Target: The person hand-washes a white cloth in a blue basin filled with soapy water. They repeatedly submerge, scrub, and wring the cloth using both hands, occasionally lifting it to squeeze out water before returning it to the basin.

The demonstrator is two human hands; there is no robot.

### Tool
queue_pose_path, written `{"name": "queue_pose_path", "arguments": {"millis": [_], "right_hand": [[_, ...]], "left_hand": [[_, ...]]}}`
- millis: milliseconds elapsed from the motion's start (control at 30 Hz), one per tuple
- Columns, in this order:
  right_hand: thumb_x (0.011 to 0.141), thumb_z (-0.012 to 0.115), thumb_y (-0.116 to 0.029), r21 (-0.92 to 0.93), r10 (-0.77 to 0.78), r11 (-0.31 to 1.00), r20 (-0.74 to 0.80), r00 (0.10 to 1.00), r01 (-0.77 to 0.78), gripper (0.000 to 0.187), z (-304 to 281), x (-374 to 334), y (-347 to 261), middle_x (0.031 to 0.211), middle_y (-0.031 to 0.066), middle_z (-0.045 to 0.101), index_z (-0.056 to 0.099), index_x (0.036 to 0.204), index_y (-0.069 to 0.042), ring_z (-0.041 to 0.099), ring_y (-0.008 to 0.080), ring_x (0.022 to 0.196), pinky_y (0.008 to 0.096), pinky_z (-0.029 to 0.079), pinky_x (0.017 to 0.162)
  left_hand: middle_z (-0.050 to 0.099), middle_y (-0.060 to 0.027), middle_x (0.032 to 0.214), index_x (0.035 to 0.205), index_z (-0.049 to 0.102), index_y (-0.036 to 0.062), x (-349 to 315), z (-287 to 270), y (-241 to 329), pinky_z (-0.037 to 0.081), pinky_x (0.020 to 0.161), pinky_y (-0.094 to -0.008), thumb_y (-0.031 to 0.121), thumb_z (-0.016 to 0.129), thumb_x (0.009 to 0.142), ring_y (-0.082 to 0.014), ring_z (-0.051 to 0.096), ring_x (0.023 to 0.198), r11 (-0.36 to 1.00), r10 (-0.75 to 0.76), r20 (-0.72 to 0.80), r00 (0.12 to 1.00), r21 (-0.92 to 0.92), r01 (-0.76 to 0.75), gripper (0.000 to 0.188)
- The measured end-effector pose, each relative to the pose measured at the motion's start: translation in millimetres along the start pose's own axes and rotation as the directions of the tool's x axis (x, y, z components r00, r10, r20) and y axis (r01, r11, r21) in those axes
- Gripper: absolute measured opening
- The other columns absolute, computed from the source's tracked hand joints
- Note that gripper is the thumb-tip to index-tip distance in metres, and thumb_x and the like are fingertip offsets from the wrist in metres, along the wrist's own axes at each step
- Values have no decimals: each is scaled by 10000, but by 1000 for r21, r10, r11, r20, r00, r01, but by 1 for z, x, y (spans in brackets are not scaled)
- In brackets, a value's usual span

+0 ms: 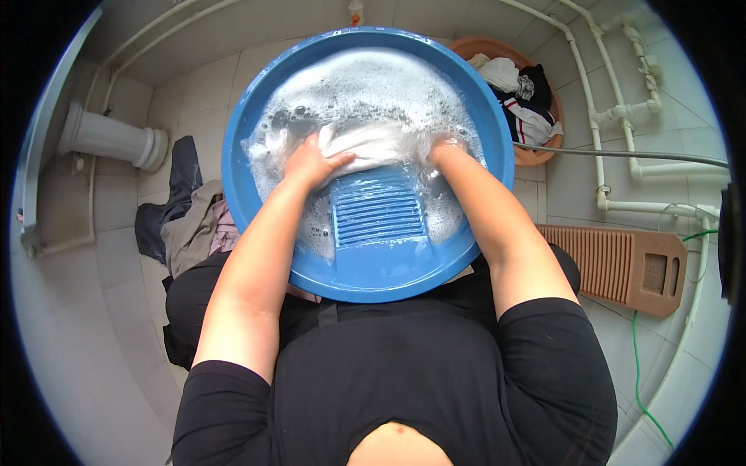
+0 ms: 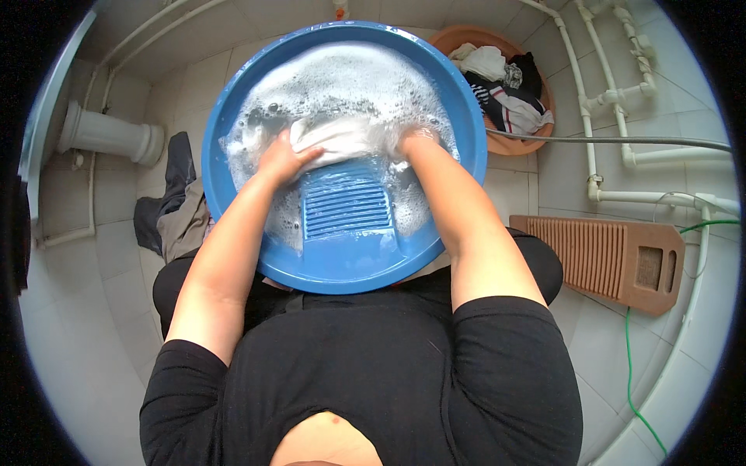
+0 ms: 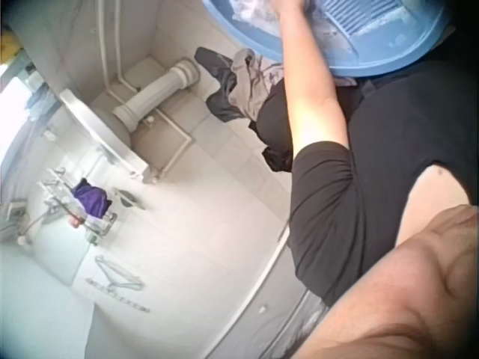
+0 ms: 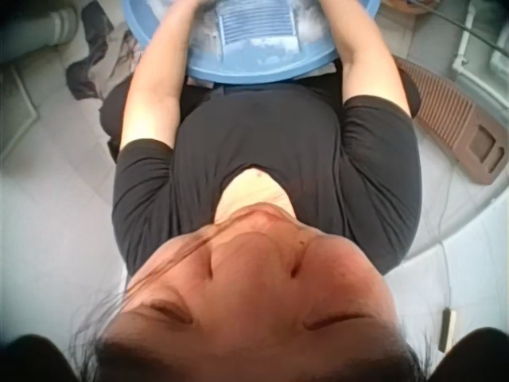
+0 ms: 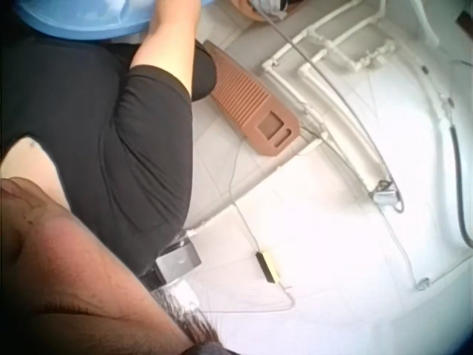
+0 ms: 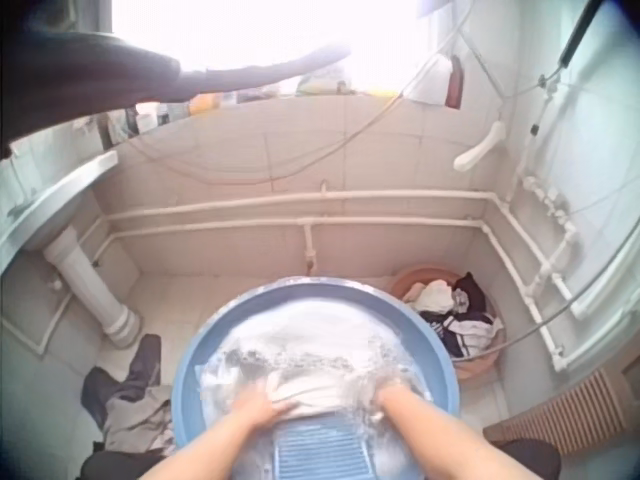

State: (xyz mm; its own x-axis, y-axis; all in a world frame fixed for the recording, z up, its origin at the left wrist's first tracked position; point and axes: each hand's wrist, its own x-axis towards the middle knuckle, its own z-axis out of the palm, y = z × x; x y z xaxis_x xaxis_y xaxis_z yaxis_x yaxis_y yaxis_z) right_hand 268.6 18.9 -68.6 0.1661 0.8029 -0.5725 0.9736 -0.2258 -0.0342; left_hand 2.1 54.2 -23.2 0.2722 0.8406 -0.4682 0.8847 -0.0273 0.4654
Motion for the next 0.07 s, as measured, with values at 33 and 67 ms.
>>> {"name": "queue_pose_path", "arguments": {"millis": [33,67], "right_hand": [[821,394,-597,-138,-16,990,25,1000,19,684,1,1,1,1354,88,414,386,1344,-156,364,244,1270,363,278,1049],[821,394,-597,-137,-12,990,19,1000,14,684,-1,2,4,1354,88,414,386,1344,-156,364,244,1270,363,278,1049]], "left_hand": [[432,-236,1288,1357,310,96,3,-1,-4,301,1023,-379,562,625,728,-348,378,1235,993,8,-3,1000,-118,-9,843],[427,-221,1304,1389,267,108,6,-2,-7,298,1024,-382,579,614,730,-335,379,1240,972,17,-7,1000,-234,-18,881]]}}
